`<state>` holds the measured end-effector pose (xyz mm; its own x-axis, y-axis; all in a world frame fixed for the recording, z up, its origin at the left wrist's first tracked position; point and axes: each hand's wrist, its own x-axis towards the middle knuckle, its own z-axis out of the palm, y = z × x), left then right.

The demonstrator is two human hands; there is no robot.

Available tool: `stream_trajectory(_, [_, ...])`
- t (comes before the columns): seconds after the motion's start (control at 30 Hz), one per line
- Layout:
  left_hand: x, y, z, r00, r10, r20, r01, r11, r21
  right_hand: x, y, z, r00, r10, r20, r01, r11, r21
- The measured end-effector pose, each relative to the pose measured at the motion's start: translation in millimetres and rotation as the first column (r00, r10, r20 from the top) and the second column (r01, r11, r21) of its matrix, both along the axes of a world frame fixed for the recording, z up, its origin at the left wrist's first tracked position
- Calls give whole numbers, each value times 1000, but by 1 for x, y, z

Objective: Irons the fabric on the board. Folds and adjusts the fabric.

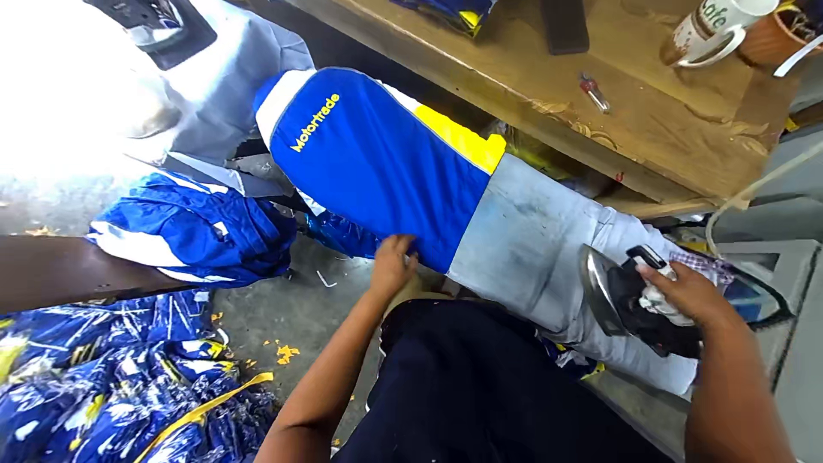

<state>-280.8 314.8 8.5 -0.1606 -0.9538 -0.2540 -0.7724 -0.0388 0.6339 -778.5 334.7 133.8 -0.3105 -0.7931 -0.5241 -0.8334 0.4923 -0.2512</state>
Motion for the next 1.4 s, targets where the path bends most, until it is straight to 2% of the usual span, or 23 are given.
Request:
stream_trajectory(0.13, [80, -55, -1, 975, 211, 63, -198, 967, -163, 89, -12, 7, 997, 48, 65, -40, 992, -119])
stream_trajectory(0.23, [136, -108, -3, 942, 307, 134, -265, 928, -262, 151, -30, -2, 995, 35, 92, -21, 989, -148])
stream_trajectory(0.33, [184, -156, -27, 895, 376, 241, -304, 908, -289, 208, -53, -14, 993, -33, 116, 48, 991, -125])
stream_trajectory(0.43, [218, -170, -58, 870, 383, 310, -308, 914, -266, 254, -71, -25, 992, -89, 93, 98, 991, -90])
stream_trajectory(0.57, [247, -166, -71, 883, 366, 295, -288, 917, -276, 296, -83, -31, 996, -79, -46, 80, 997, 13])
stream_trajectory(0.7, [252, -166, -69, 893, 350, 282, -277, 923, -268, 320, -110, -32, 980, -142, -137, 137, 990, -42])
stream_trajectory(0.87, [250, -167, -61, 894, 357, 270, -295, 924, -244, 329, -170, -28, 959, -264, -105, 261, 964, -38])
stream_trajectory(1.1, [255, -168, -67, 902, 361, 236, -293, 914, -280, 324, -125, -31, 921, -372, -115, 373, 928, -12])
stream_trajectory(1.3, [249, -170, -63, 898, 365, 244, -295, 914, -280, 324, -158, -31, 913, -389, -126, 385, 921, -53])
stream_trajectory(1.4, [250, -168, -61, 892, 371, 258, -294, 910, -292, 320, -154, -28, 928, -365, -76, 364, 931, -34])
